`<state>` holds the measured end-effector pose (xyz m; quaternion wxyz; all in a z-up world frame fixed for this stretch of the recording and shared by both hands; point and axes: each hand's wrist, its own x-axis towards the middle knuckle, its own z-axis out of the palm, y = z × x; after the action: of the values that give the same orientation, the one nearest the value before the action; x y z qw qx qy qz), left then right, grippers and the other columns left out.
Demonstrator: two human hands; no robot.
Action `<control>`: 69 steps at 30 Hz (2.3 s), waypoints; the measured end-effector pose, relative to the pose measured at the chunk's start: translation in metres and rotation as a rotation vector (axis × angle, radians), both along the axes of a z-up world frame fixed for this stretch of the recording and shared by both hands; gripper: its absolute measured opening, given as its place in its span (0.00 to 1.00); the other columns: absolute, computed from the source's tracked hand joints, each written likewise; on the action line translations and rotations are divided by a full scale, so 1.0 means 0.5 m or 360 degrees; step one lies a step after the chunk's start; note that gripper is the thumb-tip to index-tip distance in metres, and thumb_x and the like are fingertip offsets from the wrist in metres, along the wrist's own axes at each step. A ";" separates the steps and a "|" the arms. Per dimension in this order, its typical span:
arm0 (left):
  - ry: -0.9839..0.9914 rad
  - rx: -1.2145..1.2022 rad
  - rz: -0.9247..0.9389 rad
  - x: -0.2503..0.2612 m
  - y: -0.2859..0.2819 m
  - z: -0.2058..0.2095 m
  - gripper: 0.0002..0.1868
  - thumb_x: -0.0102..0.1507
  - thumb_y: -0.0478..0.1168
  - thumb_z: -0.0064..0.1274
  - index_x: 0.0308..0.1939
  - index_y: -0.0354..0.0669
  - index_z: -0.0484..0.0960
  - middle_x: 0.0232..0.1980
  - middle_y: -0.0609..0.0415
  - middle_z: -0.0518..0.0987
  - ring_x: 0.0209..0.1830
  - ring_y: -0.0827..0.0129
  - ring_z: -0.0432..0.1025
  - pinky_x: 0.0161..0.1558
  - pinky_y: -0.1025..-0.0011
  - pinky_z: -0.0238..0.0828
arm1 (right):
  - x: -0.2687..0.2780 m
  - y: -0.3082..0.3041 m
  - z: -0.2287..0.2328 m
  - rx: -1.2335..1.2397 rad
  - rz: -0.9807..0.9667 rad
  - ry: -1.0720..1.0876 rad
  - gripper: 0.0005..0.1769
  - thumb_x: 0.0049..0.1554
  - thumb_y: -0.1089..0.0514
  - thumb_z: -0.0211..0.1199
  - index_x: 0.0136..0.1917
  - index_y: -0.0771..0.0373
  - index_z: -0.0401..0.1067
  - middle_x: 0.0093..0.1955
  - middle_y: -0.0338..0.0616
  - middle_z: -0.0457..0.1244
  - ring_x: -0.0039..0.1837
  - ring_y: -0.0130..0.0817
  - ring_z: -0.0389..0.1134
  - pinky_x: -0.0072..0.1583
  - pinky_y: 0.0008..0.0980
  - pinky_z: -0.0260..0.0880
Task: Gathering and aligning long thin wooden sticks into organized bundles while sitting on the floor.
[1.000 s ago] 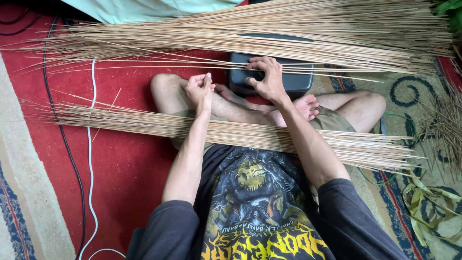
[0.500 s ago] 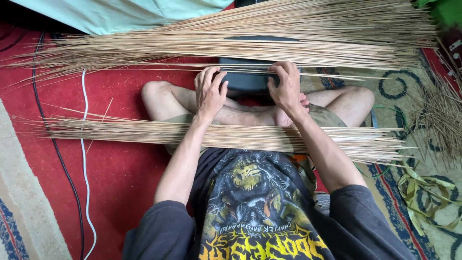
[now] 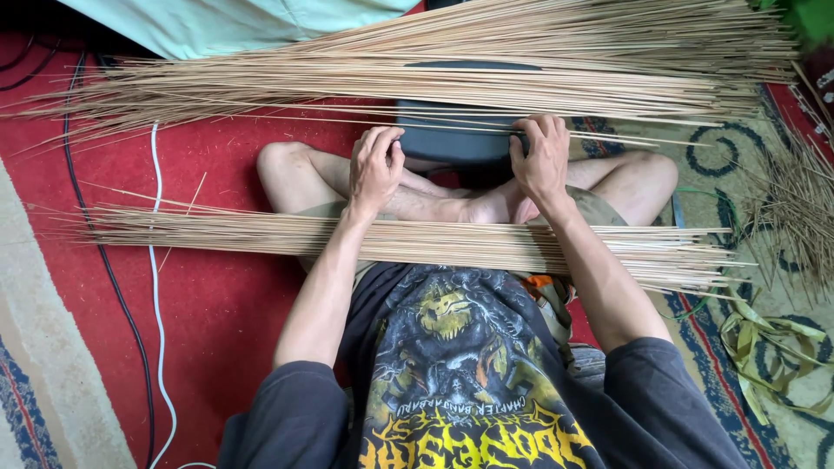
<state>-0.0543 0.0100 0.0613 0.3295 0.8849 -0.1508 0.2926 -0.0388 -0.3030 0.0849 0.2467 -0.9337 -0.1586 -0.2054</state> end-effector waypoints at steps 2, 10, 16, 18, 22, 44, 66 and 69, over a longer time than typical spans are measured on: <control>-0.0009 -0.0023 0.0020 -0.006 -0.001 -0.018 0.09 0.66 0.43 0.55 0.49 0.50 0.82 0.43 0.61 0.77 0.44 0.66 0.76 0.45 0.66 0.72 | 0.002 0.002 -0.001 -0.0005 -0.0001 0.0004 0.13 0.55 0.61 0.70 0.54 0.57 0.75 0.51 0.40 0.61 0.61 0.43 0.62 0.61 0.41 0.61; -0.0154 0.0446 -0.0281 0.002 -0.087 -0.043 0.26 0.60 0.49 0.65 0.61 0.51 0.81 0.58 0.51 0.76 0.62 0.57 0.70 0.59 0.60 0.66 | 0.002 0.008 0.002 -0.0033 0.0013 0.0014 0.11 0.56 0.62 0.69 0.53 0.55 0.75 0.50 0.39 0.61 0.61 0.42 0.62 0.62 0.41 0.61; -0.0267 0.0478 -0.0285 0.011 -0.108 -0.068 0.13 0.68 0.48 0.57 0.50 0.45 0.86 0.52 0.53 0.79 0.57 0.61 0.70 0.58 0.61 0.66 | -0.001 0.007 0.014 0.0034 0.0045 0.0011 0.07 0.59 0.60 0.69 0.51 0.53 0.76 0.48 0.38 0.61 0.59 0.40 0.62 0.61 0.39 0.62; -0.0497 0.0462 -0.0243 0.010 -0.116 -0.084 0.07 0.67 0.43 0.58 0.42 0.44 0.86 0.42 0.56 0.78 0.47 0.66 0.73 0.52 0.68 0.71 | 0.003 0.007 0.009 0.0066 0.0040 -0.0029 0.05 0.60 0.60 0.69 0.50 0.52 0.76 0.48 0.36 0.61 0.58 0.38 0.62 0.60 0.37 0.62; -0.0620 0.0564 -0.0211 0.013 -0.113 -0.121 0.04 0.68 0.37 0.56 0.38 0.44 0.83 0.36 0.57 0.74 0.39 0.66 0.72 0.46 0.69 0.73 | 0.005 0.003 0.007 0.0116 0.0056 -0.0031 0.06 0.59 0.59 0.70 0.50 0.51 0.76 0.49 0.36 0.61 0.58 0.39 0.62 0.60 0.38 0.62; 0.1155 -0.1935 0.0495 0.094 0.102 -0.145 0.46 0.62 0.25 0.63 0.80 0.38 0.55 0.81 0.28 0.35 0.78 0.30 0.51 0.72 0.46 0.61 | 0.008 0.015 -0.006 0.0235 0.0016 -0.0070 0.06 0.60 0.61 0.71 0.50 0.51 0.76 0.49 0.37 0.62 0.59 0.40 0.62 0.60 0.38 0.61; 0.0486 -0.0483 0.0092 -0.030 -0.028 0.052 0.07 0.65 0.40 0.61 0.46 0.46 0.83 0.46 0.55 0.78 0.48 0.61 0.77 0.47 0.68 0.79 | -0.009 -0.040 0.058 0.0519 0.0111 -0.0056 0.11 0.62 0.70 0.68 0.55 0.58 0.78 0.51 0.44 0.65 0.55 0.47 0.70 0.56 0.43 0.71; 0.0397 -0.0297 0.0089 -0.029 -0.044 0.063 0.10 0.62 0.35 0.59 0.46 0.39 0.80 0.52 0.50 0.76 0.53 0.57 0.72 0.58 0.61 0.71 | -0.020 -0.069 0.114 0.0610 0.0061 -0.0052 0.05 0.62 0.74 0.63 0.53 0.73 0.75 0.48 0.50 0.64 0.47 0.37 0.65 0.50 0.34 0.68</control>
<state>-0.0688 -0.0119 0.0929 0.4182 0.8838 -0.0560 0.2022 -0.0485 -0.3374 0.1420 0.4212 -0.8630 -0.1385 -0.2422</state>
